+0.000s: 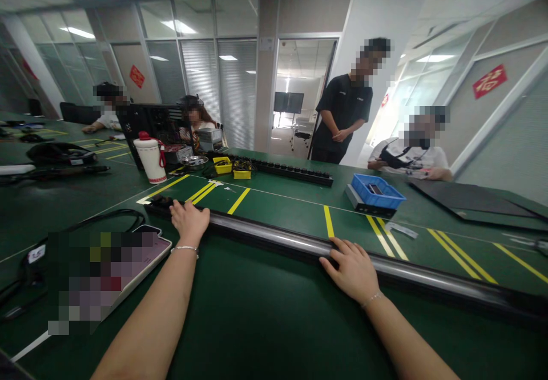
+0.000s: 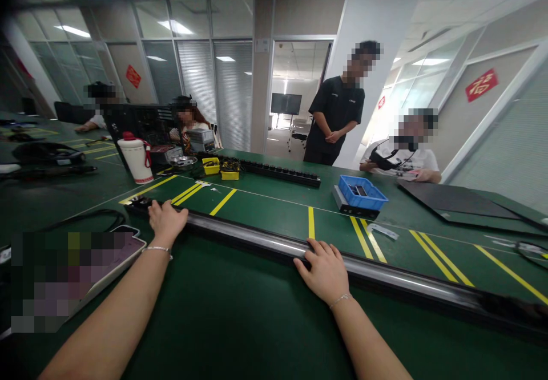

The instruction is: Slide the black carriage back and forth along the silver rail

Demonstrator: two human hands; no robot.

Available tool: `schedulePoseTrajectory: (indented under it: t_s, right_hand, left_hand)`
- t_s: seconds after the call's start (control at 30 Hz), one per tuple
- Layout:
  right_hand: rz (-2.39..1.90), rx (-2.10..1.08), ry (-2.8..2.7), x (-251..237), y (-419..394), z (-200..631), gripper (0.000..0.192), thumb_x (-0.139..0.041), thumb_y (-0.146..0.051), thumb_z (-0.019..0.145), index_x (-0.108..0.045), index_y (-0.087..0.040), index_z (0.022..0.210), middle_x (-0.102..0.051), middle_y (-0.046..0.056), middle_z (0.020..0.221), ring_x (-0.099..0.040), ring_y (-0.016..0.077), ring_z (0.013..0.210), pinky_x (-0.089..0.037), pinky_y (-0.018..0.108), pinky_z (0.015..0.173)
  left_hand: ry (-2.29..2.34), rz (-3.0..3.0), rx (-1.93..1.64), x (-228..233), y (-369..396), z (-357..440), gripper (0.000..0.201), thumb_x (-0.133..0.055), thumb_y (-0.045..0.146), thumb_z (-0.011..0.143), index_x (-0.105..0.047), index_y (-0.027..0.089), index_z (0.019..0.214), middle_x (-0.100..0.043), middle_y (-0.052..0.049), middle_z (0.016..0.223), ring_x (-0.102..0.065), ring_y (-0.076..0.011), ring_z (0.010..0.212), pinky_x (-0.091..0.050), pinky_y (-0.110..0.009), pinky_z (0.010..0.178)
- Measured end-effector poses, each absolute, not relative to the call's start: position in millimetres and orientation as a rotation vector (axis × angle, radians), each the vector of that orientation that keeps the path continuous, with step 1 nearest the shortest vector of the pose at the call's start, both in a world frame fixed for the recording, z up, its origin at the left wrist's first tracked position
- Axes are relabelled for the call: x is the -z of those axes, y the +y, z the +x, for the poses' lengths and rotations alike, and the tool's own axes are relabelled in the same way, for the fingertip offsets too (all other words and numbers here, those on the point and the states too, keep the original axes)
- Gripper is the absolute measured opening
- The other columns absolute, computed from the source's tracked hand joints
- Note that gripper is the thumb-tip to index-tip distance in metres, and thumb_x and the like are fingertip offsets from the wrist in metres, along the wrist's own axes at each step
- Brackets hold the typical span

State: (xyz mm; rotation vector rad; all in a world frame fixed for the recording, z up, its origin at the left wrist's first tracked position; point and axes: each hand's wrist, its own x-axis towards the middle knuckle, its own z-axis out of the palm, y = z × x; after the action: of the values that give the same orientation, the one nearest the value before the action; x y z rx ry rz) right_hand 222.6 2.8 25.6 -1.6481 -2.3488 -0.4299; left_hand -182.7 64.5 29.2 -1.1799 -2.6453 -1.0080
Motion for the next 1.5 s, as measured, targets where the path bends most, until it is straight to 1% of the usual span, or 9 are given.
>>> schedulePoseTrajectory:
  t_s: [0.07, 0.2, 0.43, 0.6, 0.8, 1.17, 1.27, 1.4, 1.5]
  right_hand:
    - [-1.653, 0.438, -2.332, -25.7, 2.5, 221.3, 0.041, -0.038, -0.050, 0.086, -0.068, -0.024, 0.076, -0.056, 0.005, 0.123, -0.048, 0.0255, 0.112, -0.037, 0.044, 0.094]
    - [-1.651, 0.450, -2.308, -24.7, 2.0, 220.8, 0.040, -0.040, -0.050, 0.085, -0.068, -0.023, 0.075, -0.057, 0.005, 0.122, -0.049, 0.0253, 0.111, -0.038, 0.043, 0.094]
    - [-1.651, 0.450, -2.303, -23.0, 2.4, 222.0, 0.039, -0.041, -0.050, 0.085, -0.068, -0.023, 0.077, -0.057, 0.004, 0.123, -0.049, 0.0257, 0.111, -0.038, 0.042, 0.094]
    - [-1.655, 0.430, -2.298, -22.0, 2.0, 222.3, 0.038, -0.041, -0.050, 0.085, -0.067, -0.023, 0.078, -0.056, 0.004, 0.124, -0.048, 0.0250, 0.113, -0.037, 0.041, 0.095]
    - [-1.638, 0.425, -2.281, -18.7, 2.3, 223.7, 0.038, -0.042, -0.050, 0.085, -0.066, -0.022, 0.076, -0.055, 0.004, 0.125, -0.047, 0.0241, 0.113, -0.035, 0.040, 0.096]
    - [-1.646, 0.425, -2.268, -20.1, 0.4, 221.0, 0.037, -0.042, -0.050, 0.085, -0.066, -0.022, 0.077, -0.055, 0.004, 0.124, -0.047, 0.0233, 0.113, -0.034, 0.038, 0.096]
    - [-1.643, 0.432, -2.269, -20.1, 0.2, 221.3, 0.038, -0.042, -0.050, 0.085, -0.067, -0.022, 0.077, -0.055, 0.004, 0.124, -0.047, 0.0232, 0.113, -0.034, 0.038, 0.096]
    - [-1.637, 0.444, -2.274, -19.3, 1.3, 221.5, 0.039, -0.042, -0.050, 0.086, -0.067, -0.022, 0.078, -0.054, 0.004, 0.125, -0.047, 0.0234, 0.113, -0.034, 0.038, 0.096]
    - [-1.629, 0.455, -2.269, -17.8, 1.7, 221.4, 0.038, -0.042, -0.050, 0.086, -0.067, -0.022, 0.079, -0.055, 0.004, 0.125, -0.046, 0.0231, 0.113, -0.034, 0.038, 0.096]
  left_hand:
    - [-2.699, -1.136, 1.003, -28.2, 64.4, -191.2, 0.069, -0.050, 0.041, 0.074, -0.037, 0.005, 0.132, -0.021, -0.024, 0.146, -0.018, -0.0382, 0.134, -0.024, -0.050, 0.106]
    - [-2.830, -1.130, 0.899, -23.4, 67.1, -200.7, 0.073, -0.047, 0.045, 0.073, -0.037, 0.004, 0.132, -0.028, -0.023, 0.143, -0.017, -0.0410, 0.134, -0.019, -0.056, 0.105]
    - [-2.830, -1.177, 0.812, -22.1, 72.3, -213.2, 0.071, -0.047, 0.047, 0.073, -0.040, 0.006, 0.131, -0.030, -0.024, 0.142, -0.014, -0.0404, 0.134, -0.017, -0.060, 0.103]
    - [-2.813, -1.132, 0.836, -22.9, 73.0, -225.2, 0.068, -0.041, 0.048, 0.077, -0.043, 0.002, 0.128, -0.035, -0.026, 0.138, -0.017, -0.0429, 0.132, -0.016, -0.063, 0.102]
    - [-2.840, -1.133, 0.776, -24.1, 74.6, -225.8, 0.070, -0.044, 0.051, 0.075, -0.044, 0.006, 0.128, -0.029, -0.027, 0.141, -0.013, -0.0453, 0.132, -0.015, -0.063, 0.101]
    - [-2.796, -1.080, 0.665, -28.6, 75.2, -223.0, 0.072, -0.051, 0.057, 0.069, -0.052, 0.003, 0.117, -0.040, -0.032, 0.128, -0.032, -0.0484, 0.120, -0.028, -0.060, 0.091]
    - [-2.727, -1.084, 0.703, -25.7, 74.0, -220.6, 0.071, -0.051, 0.053, 0.071, -0.047, 0.003, 0.121, -0.041, -0.033, 0.126, -0.034, -0.0470, 0.120, -0.028, -0.059, 0.091]
    - [-2.678, -1.073, 0.750, -22.8, 72.3, -218.2, 0.078, -0.048, 0.048, 0.074, -0.031, 0.001, 0.134, -0.040, -0.032, 0.128, -0.036, -0.0435, 0.121, -0.027, -0.054, 0.097]
    - [-2.651, -1.072, 0.781, -21.3, 71.6, -216.2, 0.076, -0.048, 0.044, 0.075, -0.031, -0.002, 0.133, -0.043, -0.032, 0.125, -0.039, -0.0421, 0.119, -0.029, -0.052, 0.096]
